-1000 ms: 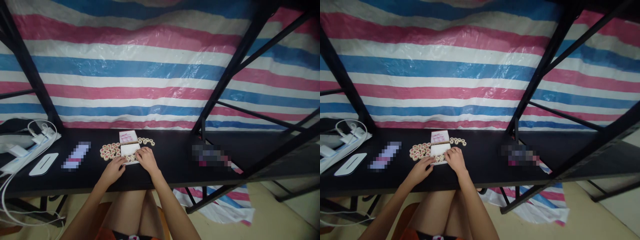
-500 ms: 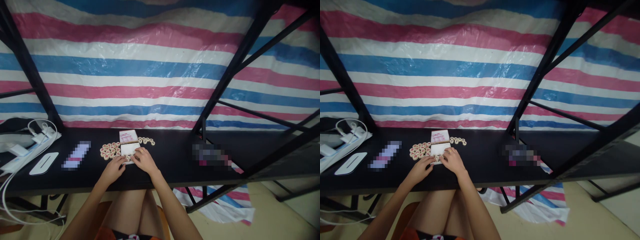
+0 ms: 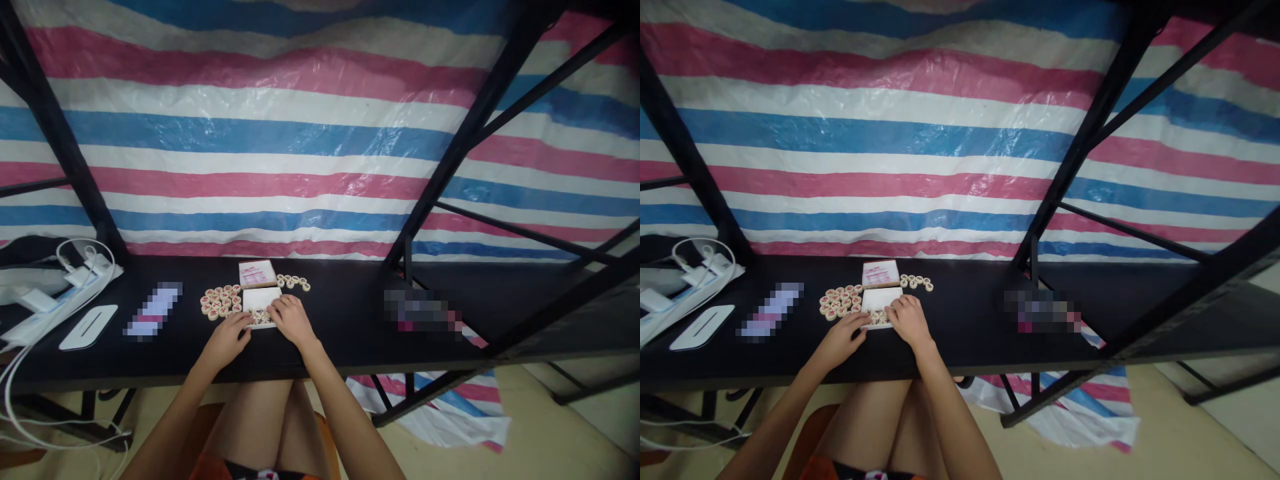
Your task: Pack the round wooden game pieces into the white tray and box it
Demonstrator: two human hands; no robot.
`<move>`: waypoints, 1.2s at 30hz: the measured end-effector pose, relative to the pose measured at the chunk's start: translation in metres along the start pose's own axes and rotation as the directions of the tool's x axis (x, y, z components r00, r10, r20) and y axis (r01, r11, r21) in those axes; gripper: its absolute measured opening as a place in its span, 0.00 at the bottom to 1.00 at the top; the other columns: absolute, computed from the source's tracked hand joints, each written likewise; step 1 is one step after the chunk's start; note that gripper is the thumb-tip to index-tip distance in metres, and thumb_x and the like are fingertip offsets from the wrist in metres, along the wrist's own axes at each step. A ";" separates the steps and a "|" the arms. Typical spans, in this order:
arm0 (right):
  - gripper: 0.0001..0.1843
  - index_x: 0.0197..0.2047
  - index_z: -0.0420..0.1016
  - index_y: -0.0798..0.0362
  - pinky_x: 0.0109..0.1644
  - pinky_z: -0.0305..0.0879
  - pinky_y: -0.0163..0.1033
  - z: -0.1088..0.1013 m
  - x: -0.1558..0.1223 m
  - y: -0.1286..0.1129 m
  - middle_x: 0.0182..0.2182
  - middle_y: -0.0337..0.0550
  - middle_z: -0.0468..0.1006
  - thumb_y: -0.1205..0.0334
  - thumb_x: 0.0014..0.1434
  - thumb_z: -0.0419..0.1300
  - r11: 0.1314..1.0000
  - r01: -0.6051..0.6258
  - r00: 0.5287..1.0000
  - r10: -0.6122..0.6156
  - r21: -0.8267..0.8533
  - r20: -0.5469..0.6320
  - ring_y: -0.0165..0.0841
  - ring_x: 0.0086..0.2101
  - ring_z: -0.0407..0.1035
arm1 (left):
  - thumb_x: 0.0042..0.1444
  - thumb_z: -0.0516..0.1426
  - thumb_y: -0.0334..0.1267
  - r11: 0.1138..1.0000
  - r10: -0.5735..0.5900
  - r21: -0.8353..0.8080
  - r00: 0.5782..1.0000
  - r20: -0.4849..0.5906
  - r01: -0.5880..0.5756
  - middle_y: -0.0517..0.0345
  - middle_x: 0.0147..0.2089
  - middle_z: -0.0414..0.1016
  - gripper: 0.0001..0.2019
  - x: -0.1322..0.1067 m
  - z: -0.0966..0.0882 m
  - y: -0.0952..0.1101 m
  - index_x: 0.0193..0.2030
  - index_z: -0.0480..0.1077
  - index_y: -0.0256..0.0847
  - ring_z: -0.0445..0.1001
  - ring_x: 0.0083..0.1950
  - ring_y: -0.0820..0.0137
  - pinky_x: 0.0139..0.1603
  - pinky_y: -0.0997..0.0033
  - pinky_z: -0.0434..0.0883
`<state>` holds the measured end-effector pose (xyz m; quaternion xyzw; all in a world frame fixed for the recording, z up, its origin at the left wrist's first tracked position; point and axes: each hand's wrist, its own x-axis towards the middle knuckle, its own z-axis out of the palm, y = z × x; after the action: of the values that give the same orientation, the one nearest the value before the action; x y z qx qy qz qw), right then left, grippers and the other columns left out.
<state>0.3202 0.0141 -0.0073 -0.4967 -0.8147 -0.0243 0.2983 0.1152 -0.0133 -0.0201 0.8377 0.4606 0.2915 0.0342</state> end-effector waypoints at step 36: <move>0.24 0.59 0.64 0.55 0.57 0.54 0.46 0.015 0.000 0.047 0.61 0.50 0.60 0.61 0.61 0.49 0.854 -0.478 0.876 0.479 -0.204 -0.048 0.44 0.58 0.54 | 0.59 0.50 0.33 1.000 -0.012 0.007 0.999 0.034 0.012 0.53 0.51 0.74 0.13 0.000 -0.006 0.005 0.47 0.73 0.42 0.70 0.53 0.65 0.56 0.60 0.68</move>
<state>0.3521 0.0433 -0.0313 -0.7124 -0.6590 -0.0338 0.2389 0.1155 -0.0174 -0.0131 0.8399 0.4659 0.2754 0.0408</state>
